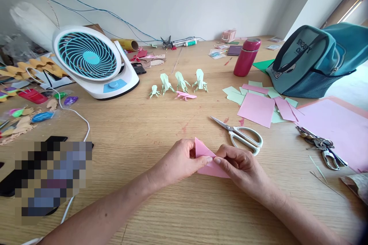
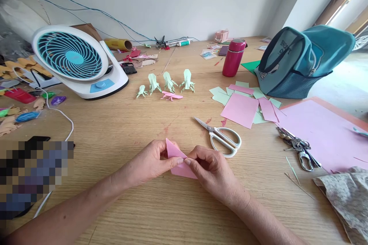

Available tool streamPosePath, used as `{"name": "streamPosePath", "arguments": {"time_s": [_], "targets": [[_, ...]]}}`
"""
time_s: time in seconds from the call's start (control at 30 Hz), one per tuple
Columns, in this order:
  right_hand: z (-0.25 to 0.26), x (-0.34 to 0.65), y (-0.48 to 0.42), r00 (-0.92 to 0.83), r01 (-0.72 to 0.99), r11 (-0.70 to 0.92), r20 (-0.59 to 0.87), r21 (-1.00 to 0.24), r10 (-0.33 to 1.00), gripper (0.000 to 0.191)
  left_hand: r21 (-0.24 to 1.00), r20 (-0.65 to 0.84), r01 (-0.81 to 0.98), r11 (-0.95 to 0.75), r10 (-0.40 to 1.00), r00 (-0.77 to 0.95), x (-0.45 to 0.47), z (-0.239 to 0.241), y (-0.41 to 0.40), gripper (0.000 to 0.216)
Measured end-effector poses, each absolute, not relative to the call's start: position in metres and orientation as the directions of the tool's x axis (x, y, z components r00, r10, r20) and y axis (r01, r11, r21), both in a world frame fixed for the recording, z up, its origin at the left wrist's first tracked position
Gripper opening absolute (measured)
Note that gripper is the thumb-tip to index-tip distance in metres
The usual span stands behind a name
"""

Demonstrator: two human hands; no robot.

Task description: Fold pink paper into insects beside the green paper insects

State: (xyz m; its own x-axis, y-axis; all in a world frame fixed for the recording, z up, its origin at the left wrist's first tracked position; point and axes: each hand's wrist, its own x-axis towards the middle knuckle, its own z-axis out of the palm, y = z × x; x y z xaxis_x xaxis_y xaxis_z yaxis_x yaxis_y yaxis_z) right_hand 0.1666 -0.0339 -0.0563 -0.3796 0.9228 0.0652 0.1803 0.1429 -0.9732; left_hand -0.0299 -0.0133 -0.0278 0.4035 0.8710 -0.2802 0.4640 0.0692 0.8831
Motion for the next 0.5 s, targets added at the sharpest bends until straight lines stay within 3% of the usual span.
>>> {"name": "streamPosePath", "arguments": {"time_s": [0.5], "targets": [[-0.0537, 0.1674, -0.0329, -0.301, 0.2, 0.135, 0.071, -0.97, 0.951, 0.029, 0.862, -0.307, 0.501, 0.081, 0.869, 0.387, -0.0351, -0.0234, -0.0053, 0.033]]}}
